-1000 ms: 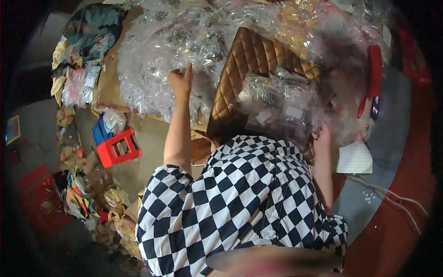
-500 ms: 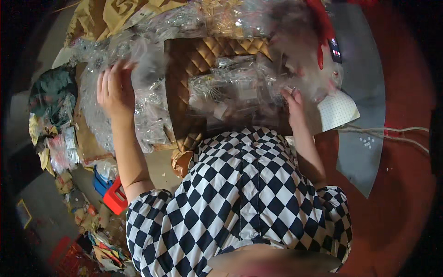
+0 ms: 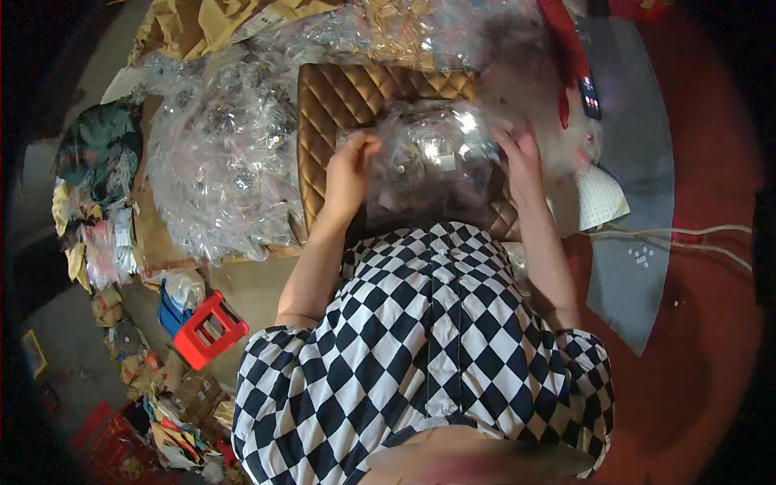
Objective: The person sorts small items by hand, picking up individual plastic bags from a pile and placing them into a larger brown paper bag. They reach into the pile, move bags aside, and handle each small bag one at a time before dropping it into the paper bag.
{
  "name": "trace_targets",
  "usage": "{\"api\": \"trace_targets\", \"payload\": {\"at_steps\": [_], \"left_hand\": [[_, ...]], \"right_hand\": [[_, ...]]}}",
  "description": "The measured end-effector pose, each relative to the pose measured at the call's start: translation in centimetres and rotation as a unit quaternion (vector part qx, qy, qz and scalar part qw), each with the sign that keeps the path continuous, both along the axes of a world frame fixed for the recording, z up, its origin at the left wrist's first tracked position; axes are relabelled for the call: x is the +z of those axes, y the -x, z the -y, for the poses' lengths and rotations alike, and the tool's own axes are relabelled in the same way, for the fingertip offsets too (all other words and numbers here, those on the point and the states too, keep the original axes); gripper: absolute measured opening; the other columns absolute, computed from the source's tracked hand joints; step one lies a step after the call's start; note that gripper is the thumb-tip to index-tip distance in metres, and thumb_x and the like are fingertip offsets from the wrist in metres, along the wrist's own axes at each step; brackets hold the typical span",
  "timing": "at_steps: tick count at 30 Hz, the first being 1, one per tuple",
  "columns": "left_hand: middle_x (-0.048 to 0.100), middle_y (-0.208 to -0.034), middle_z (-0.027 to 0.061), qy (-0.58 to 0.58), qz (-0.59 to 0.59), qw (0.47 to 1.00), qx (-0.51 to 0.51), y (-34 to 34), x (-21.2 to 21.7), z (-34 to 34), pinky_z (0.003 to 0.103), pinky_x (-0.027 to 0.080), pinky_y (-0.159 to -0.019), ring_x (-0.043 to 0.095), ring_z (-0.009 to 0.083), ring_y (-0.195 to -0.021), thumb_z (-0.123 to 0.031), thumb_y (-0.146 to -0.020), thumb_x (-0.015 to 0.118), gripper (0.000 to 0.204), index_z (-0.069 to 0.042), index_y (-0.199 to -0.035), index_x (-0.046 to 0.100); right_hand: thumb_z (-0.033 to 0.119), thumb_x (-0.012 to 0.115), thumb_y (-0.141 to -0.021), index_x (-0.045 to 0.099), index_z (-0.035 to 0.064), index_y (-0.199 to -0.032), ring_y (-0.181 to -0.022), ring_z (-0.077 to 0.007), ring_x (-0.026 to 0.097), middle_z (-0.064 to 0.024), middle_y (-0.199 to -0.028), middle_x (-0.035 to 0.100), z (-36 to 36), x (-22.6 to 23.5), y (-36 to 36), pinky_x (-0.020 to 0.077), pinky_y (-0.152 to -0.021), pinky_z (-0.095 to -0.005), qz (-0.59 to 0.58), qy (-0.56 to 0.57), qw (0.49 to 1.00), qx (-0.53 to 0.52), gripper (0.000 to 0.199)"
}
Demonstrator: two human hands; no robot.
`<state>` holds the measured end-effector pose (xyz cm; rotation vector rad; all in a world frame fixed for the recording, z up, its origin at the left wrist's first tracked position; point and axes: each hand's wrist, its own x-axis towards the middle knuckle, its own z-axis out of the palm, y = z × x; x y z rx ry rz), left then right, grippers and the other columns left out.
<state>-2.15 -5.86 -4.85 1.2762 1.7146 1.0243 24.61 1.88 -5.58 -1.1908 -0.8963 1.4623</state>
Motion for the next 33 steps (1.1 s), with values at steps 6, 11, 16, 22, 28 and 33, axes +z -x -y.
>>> {"api": "trace_targets", "payload": {"at_steps": [6, 11, 16, 22, 28, 33], "left_hand": [[0.06, -0.103, 0.0137, -0.089, -0.134, 0.963, -0.215, -2.3, 9.5, -0.6, 0.034, 0.042, -0.092, 0.052, 0.0306, -0.111, 0.011, -0.071, 0.062, 0.028, -0.005, -0.092, 0.07], [0.054, -0.121, 0.0167, -0.168, -0.213, 0.932, -0.24, -1.9, 8.9, 0.1, 0.042, 0.042, -0.094, 0.049, 0.0356, -0.113, 0.008, -0.063, 0.061, 0.036, -0.012, -0.09, 0.073], [0.051, -0.127, 0.0177, -0.141, -0.188, 0.941, -0.245, -0.9, 7.4, 0.4, 0.042, 0.039, -0.098, 0.048, 0.036, -0.118, 0.005, -0.066, 0.064, 0.03, -0.01, -0.089, 0.074], [0.051, -0.129, 0.0165, -0.181, -0.157, 0.91, -0.34, -0.8, 7.5, -0.9, 0.042, 0.041, -0.098, 0.047, 0.0364, -0.12, 0.002, -0.065, 0.064, 0.026, -0.006, -0.088, 0.071], [0.065, -0.108, 0.0074, -0.178, -0.287, 0.898, -0.281, 1.9, 8.2, -1.7, 0.043, 0.044, -0.098, 0.056, 0.0316, -0.111, -0.001, -0.067, 0.062, 0.025, -0.01, -0.09, 0.069], [0.066, -0.092, 0.005, -0.183, -0.359, 0.875, -0.267, 2.1, 6.9, -2.6, 0.042, 0.044, -0.097, 0.06, 0.0275, -0.098, -0.012, -0.073, 0.066, 0.019, -0.011, -0.092, 0.069]], "right_hand": [[0.01, 0.063, -0.085, 0.064, 0.0022, -0.093, -0.087, -0.0151, 0.063, -0.0032, -0.092, 0.066, -2.8, 8.0, 6.1, 0.049, -0.075, -0.0275, 0.065, -0.143, 0.954, 0.254, 0.011], [0.008, 0.064, -0.076, 0.066, 0.0012, -0.08, -0.081, -0.0262, 0.063, -0.0111, -0.083, 0.066, -1.2, 9.9, 8.8, 0.0507, -0.07, -0.0333, 0.392, -0.418, 0.705, 0.419, 0.009], [0.01, 0.064, -0.072, 0.061, 0.0025, -0.097, -0.091, -0.0317, 0.06, -0.0158, -0.098, 0.062, -0.7, 9.0, 7.4, 0.048, -0.079, -0.0409, 0.316, -0.45, 0.713, 0.435, 0.026], [0.017, 0.062, -0.074, 0.062, 0.0103, -0.083, -0.101, -0.0212, 0.055, -0.0043, -0.097, 0.061, 0.5, 5.3, 6.4, 0.0429, -0.08, -0.0391, 0.452, -0.475, 0.596, 0.463, 0.011], [0.015, 0.06, -0.077, 0.063, 0.0113, -0.079, -0.092, -0.0217, 0.055, -0.0031, -0.09, 0.058, -0.7, 7.7, 5.5, 0.045, -0.076, -0.0377, 0.469, -0.517, 0.669, 0.255, 0.005], [0.009, 0.063, -0.078, 0.06, 0.0089, -0.084, -0.077, -0.0274, 0.058, -0.0077, -0.078, 0.058, -1.0, 5.6, 4.8, 0.0471, -0.067, -0.0382, 0.395, -0.463, 0.742, 0.28, 0.006]]}}
